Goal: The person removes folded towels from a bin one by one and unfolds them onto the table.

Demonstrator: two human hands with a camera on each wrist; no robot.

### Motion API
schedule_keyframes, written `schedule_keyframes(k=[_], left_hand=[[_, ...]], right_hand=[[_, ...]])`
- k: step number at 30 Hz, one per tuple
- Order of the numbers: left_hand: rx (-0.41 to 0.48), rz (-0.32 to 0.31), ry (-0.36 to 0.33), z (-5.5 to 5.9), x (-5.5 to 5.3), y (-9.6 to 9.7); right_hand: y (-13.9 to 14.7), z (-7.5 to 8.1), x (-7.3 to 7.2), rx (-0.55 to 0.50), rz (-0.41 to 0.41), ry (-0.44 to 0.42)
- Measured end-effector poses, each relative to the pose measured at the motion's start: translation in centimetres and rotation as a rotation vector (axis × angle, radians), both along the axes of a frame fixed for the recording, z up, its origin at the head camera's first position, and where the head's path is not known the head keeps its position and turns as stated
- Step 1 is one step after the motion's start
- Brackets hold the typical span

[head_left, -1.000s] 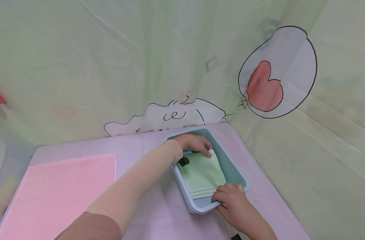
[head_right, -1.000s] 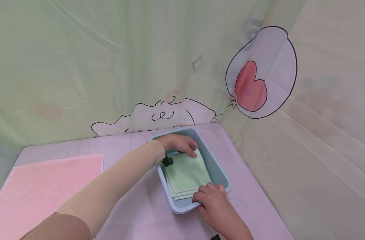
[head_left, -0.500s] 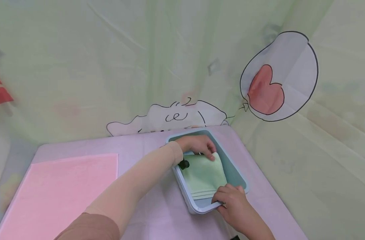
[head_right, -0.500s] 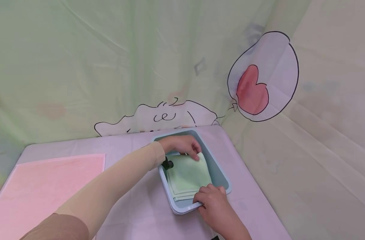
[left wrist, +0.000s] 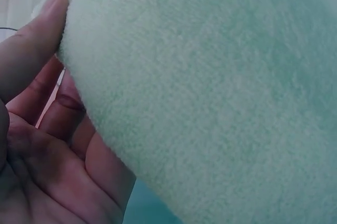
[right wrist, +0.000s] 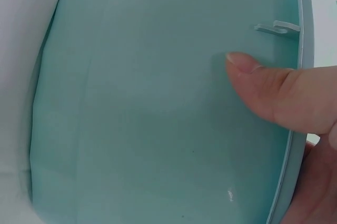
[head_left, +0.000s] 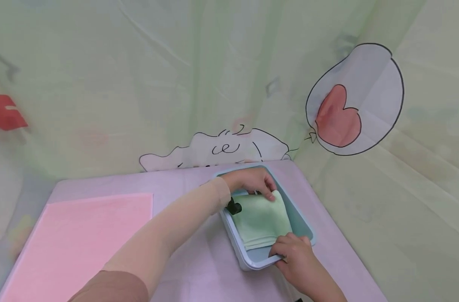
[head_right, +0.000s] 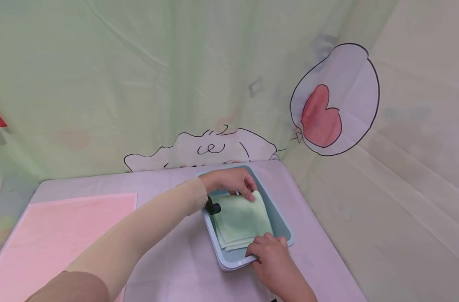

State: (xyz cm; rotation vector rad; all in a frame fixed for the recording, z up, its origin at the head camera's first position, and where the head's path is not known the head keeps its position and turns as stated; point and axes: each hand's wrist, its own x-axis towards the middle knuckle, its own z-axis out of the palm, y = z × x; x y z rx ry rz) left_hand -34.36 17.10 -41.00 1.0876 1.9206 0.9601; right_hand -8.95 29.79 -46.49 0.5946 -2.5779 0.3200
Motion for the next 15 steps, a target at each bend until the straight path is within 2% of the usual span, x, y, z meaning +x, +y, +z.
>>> schedule_keyframes(k=[4,9,15], left_hand=[[0.018,0.010,-0.031,0.7,0.1,-0.5],[0.034,0.038,0.013,1.9,0.2,-1.3],[0.093,0.050,-0.048,3.7,0.9,-2.2]], right_hand=[[-0.1,-0.1,0.0,-0.003,-0.010,0.005],[-0.2,-0.2,0.0,-0.007,-0.022,0.006],[-0.3,-0.4,-0.1,-0.003,-0.019,0.039]])
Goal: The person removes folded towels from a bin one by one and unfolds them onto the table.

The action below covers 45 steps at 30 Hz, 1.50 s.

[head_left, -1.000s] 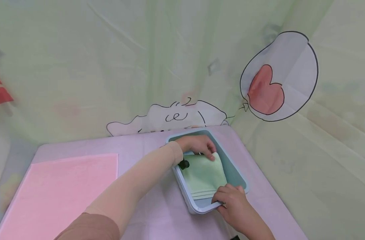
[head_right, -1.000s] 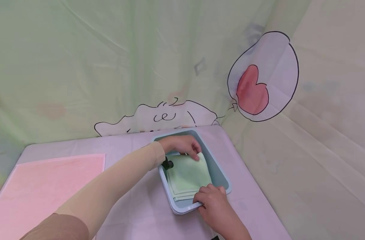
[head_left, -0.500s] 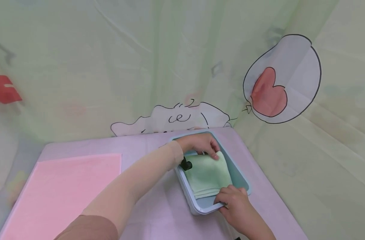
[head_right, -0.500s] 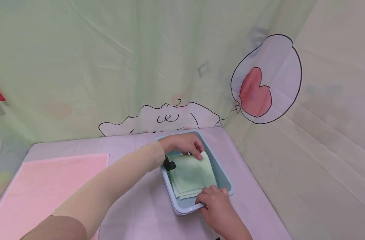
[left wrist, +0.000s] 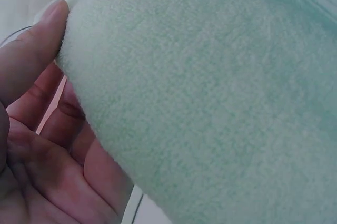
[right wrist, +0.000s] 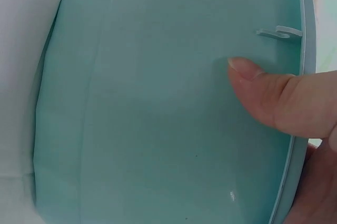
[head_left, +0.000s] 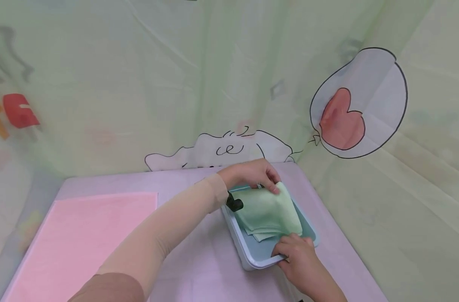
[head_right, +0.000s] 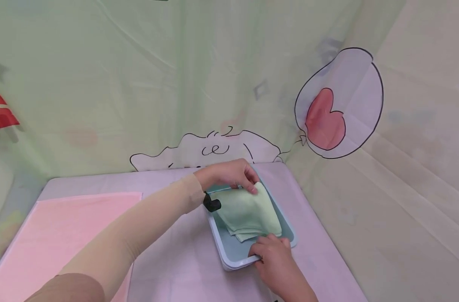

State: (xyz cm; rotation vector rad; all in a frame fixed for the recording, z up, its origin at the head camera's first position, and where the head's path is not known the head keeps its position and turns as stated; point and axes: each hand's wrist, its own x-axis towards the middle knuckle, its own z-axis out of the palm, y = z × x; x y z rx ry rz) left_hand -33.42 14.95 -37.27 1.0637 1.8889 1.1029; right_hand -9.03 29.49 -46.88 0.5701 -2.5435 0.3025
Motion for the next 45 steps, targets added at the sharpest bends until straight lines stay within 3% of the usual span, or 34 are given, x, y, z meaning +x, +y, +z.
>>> schedule_keyframes(k=[15,24,33,45], left_hand=[[0.058,0.029,0.010,3.7,0.6,-2.4],[0.087,0.038,-0.051,6.1,1.2,-4.7],[0.087,0.049,-0.029,8.6,2.0,-6.6],[0.130,0.066,0.000,11.7,2.4,-9.4]], right_hand=[[-0.6,0.0,-0.3,-0.009,-0.050,-0.024],[-0.8,-0.1,-0.7,0.005,-0.081,-0.012],[-0.3,0.0,-1.7,-0.020,-0.067,-0.018],[0.0,0.8,-2.3,-0.043,-0.148,-0.202]])
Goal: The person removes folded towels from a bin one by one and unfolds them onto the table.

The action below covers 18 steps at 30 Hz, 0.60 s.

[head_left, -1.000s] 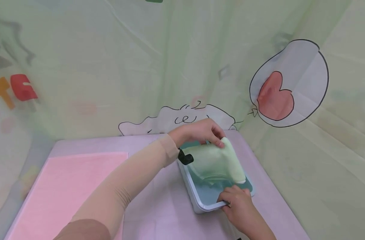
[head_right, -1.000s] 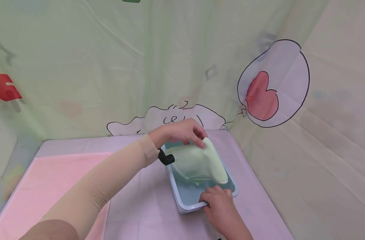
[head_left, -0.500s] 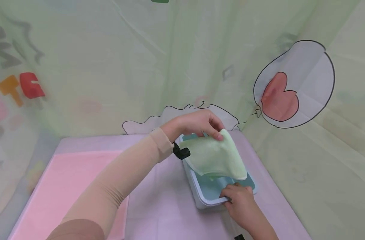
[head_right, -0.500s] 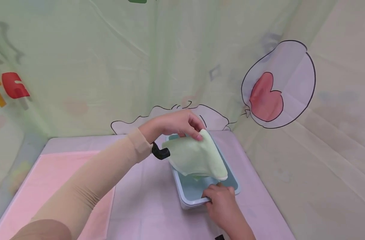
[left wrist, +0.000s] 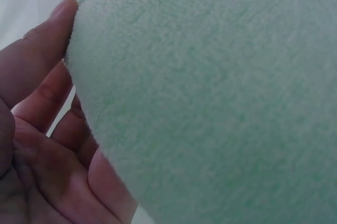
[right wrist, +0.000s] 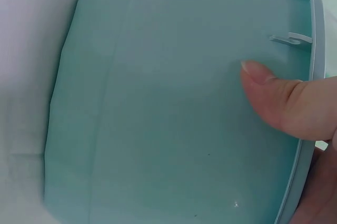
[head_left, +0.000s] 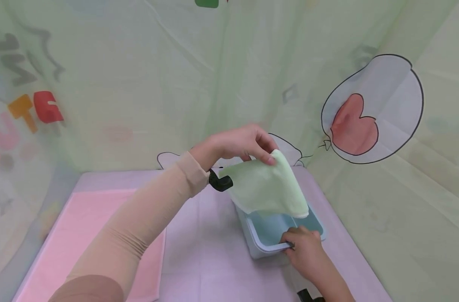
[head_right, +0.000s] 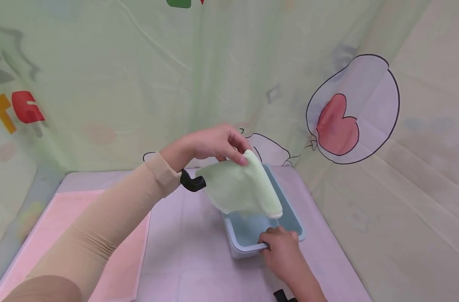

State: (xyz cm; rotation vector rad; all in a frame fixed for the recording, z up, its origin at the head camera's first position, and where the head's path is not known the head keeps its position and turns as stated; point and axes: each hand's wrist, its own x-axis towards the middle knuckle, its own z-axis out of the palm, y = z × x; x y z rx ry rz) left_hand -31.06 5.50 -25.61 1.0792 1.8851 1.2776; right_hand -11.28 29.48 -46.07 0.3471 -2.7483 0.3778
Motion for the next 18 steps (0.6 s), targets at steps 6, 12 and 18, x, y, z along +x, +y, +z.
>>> schedule_keyframes(k=[6,12,18], left_hand=[[0.017,0.027,0.056,1.2,0.2,-1.7],[0.019,-0.010,0.117,1.3,0.3,-3.1],[-0.014,0.019,0.111,1.2,0.8,-4.7]], right_hand=[[0.5,0.2,-0.7,-0.003,-0.037,-0.066],[0.8,0.5,-1.0,0.009,-0.059,-0.095],[0.9,0.5,-1.7,0.010,-0.050,-0.087]])
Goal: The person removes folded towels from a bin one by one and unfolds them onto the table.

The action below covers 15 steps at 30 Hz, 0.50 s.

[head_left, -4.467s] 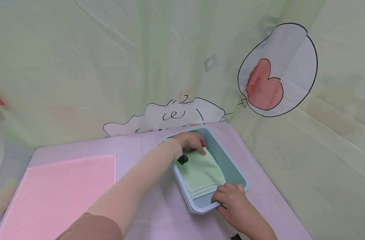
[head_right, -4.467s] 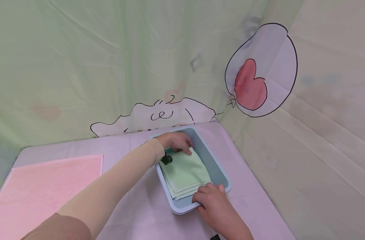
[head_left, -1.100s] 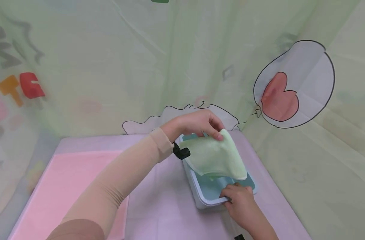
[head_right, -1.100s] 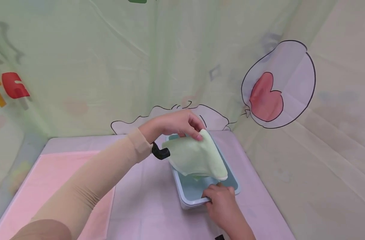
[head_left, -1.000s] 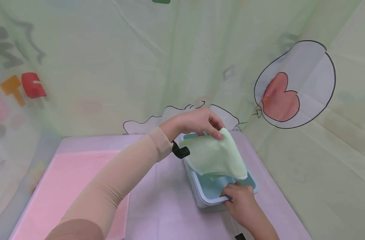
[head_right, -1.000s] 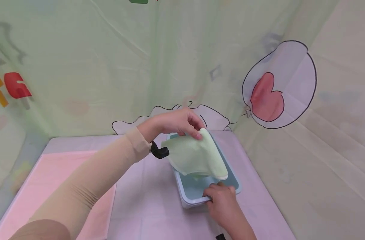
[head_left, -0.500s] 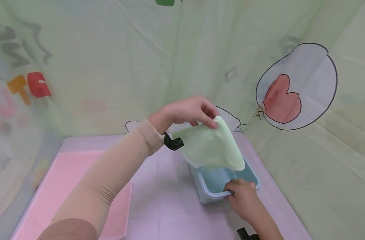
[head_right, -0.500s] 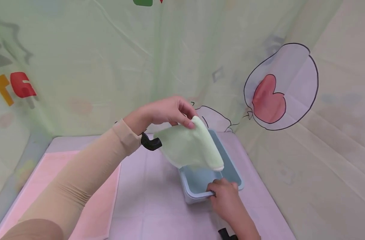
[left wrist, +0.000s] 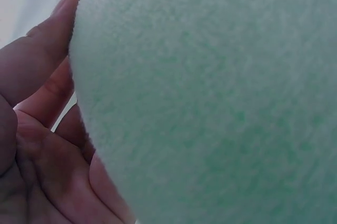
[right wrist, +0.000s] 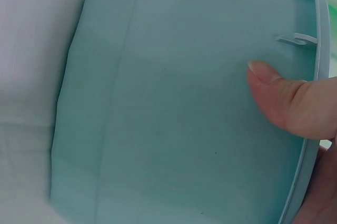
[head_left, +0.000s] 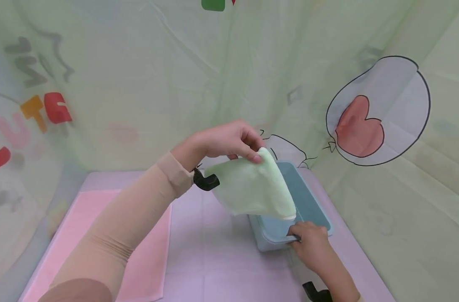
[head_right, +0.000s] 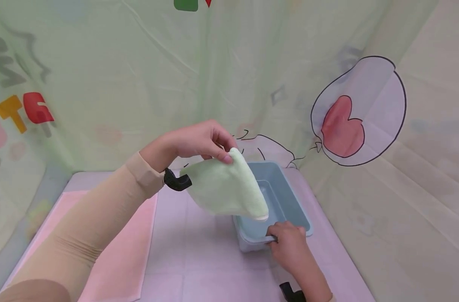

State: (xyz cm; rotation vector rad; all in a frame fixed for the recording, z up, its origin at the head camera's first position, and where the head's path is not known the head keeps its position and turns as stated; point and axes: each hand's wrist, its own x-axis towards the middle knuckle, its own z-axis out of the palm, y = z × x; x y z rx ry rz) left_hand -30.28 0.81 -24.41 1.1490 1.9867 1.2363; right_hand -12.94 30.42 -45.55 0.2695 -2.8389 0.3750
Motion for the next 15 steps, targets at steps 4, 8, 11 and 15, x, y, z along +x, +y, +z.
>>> schedule_keyframes(k=[4,8,11,15], left_hand=[[0.006,-0.004,0.012,0.1,0.2,-0.9],[-0.009,-0.015,0.007,0.2,0.3,-1.5],[-0.033,-0.026,0.007,0.0,0.3,-1.9],[-0.066,-0.034,-0.001,-1.0,0.3,-2.1]], right_hand=[[0.5,-0.1,-0.7,0.010,-0.004,0.003],[1.0,-0.2,-1.4,0.018,-0.014,0.000],[1.4,-0.2,-1.7,0.029,-0.023,-0.002],[1.9,-0.2,-2.2,0.037,-0.038,-0.014]])
